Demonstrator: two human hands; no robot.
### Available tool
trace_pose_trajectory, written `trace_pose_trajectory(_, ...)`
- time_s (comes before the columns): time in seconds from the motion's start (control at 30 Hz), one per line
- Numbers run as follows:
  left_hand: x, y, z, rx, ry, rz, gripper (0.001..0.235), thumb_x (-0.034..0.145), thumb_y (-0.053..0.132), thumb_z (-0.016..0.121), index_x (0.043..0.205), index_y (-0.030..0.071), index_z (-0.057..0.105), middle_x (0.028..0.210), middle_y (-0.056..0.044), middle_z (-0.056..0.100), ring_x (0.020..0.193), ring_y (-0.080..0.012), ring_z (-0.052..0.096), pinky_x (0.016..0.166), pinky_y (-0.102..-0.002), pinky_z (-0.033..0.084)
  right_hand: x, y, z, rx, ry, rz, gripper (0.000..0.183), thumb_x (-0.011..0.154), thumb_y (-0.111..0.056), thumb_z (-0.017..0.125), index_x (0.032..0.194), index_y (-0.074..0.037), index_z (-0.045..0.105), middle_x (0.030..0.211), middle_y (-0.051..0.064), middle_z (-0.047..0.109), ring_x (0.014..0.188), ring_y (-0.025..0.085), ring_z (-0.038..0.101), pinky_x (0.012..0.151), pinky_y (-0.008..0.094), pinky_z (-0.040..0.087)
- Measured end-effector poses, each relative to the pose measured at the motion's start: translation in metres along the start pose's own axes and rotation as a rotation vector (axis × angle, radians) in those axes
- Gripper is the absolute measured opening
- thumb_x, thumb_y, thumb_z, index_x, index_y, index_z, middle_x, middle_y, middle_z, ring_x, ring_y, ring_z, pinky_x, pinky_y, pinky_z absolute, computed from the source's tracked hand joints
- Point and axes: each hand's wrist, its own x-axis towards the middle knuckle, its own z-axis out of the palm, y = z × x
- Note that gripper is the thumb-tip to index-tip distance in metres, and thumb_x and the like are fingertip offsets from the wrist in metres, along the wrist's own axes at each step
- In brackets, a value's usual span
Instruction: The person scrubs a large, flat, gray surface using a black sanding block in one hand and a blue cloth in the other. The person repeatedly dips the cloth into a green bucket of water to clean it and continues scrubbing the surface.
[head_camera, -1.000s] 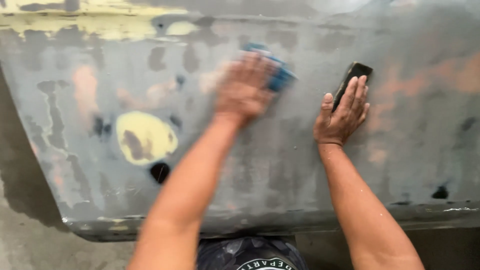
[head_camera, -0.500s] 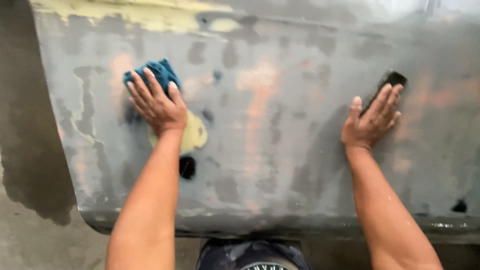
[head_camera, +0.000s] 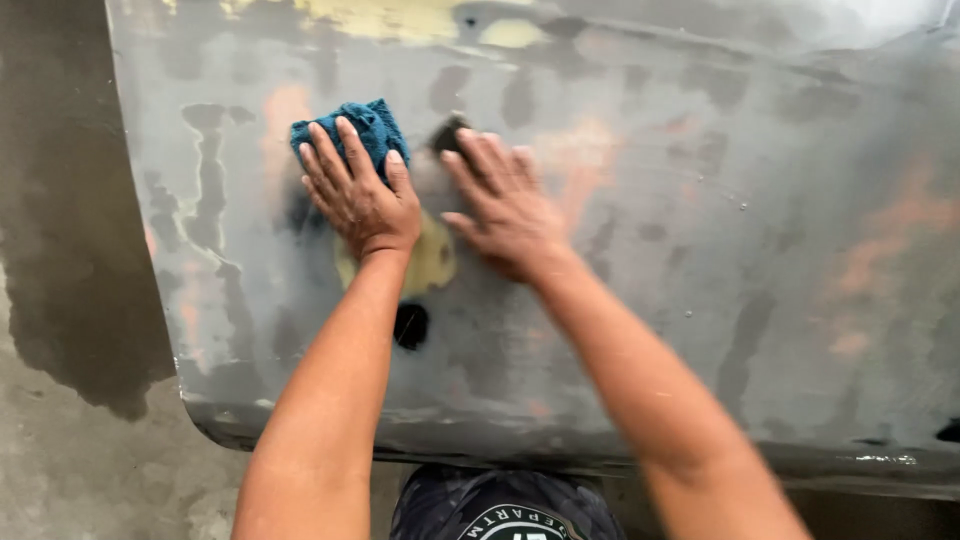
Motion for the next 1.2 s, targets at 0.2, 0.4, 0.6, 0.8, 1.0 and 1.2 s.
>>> trace_pose_trajectory(0.2, -0.001, -0.001, 0.003, 0.003, 0.014, -0.005, 0.072, 0.105, 0.049, 0.051, 0.163, 0.009, 0.036, 0.169, -0.021, 0.025, 0.155, -0.0447, 0.023, 0.125, -0.062, 0.021, -0.077, 0.168, -0.054, -0.311, 0.178, 0.301, 0.057, 0.117, -0.034, 0.036, 0.17, -0.015, 0.03, 0.176, 0.008, 0.02, 0.164, 0.029, 0.016, 0.131, 0.054, 0.01)
trace_pose_trajectory(0.4, 0.0, 0.003, -0.002, -0.005, -0.003, -0.021, 0.073, 0.103, 0.048, 0.051, 0.162, 0.009, 0.036, 0.168, -0.02, 0.026, 0.155, -0.0438, 0.023, 0.125, -0.061, 0.02, -0.026, 0.156, 0.001, -0.147, 0.375, 0.539, 0.065, 0.114, -0.039, 0.038, 0.17, -0.008, 0.026, 0.176, 0.015, 0.019, 0.163, 0.037, 0.01, 0.132, 0.052, 0.004)
trace_pose_trajectory(0.6, -0.001, -0.002, 0.003, 0.008, -0.002, -0.028, 0.072, 0.103, 0.048, 0.052, 0.162, 0.011, 0.036, 0.168, -0.02, 0.025, 0.156, -0.0427, 0.023, 0.125, -0.061, 0.019, 0.048, -0.009, 0.0, 0.038, -0.036, 0.042, 0.07, 0.103, -0.045, 0.046, 0.164, -0.015, 0.026, 0.173, 0.01, 0.015, 0.159, 0.029, 0.012, 0.128, 0.05, 0.008)
trace_pose_trajectory(0.8, 0.002, 0.004, -0.006, -0.026, 0.001, -0.017, 0.07, 0.105, 0.047, 0.052, 0.162, 0.011, 0.036, 0.169, -0.021, 0.026, 0.156, -0.0439, 0.022, 0.125, -0.061, 0.02, -0.052, 0.179, -0.026, -0.162, 0.185, 0.332, 0.058, 0.114, -0.028, 0.03, 0.171, -0.02, 0.023, 0.178, 0.005, 0.017, 0.165, 0.026, 0.013, 0.133, 0.053, 0.006)
trace_pose_trajectory(1.0, -0.001, 0.006, -0.009, -0.031, -0.009, -0.03, 0.072, 0.103, 0.046, 0.052, 0.162, 0.009, 0.036, 0.169, -0.02, 0.026, 0.156, -0.0437, 0.023, 0.125, -0.061, 0.021, -0.063, 0.195, -0.034, -0.146, 0.423, 0.983, 0.066, 0.118, -0.043, 0.032, 0.172, -0.009, 0.016, 0.177, 0.016, 0.005, 0.165, 0.036, 0.005, 0.133, 0.051, 0.0)
trace_pose_trajectory(1.2, 0.0, 0.003, -0.003, -0.017, 0.002, -0.021, 0.071, 0.103, 0.048, 0.052, 0.162, 0.012, 0.036, 0.169, -0.019, 0.026, 0.156, -0.0424, 0.023, 0.125, -0.06, 0.02, 0.056, 0.017, -0.009, -0.044, -0.026, 0.181, 0.072, 0.103, -0.041, 0.049, 0.164, -0.013, 0.025, 0.173, 0.012, 0.014, 0.159, 0.034, 0.009, 0.127, 0.054, 0.006)
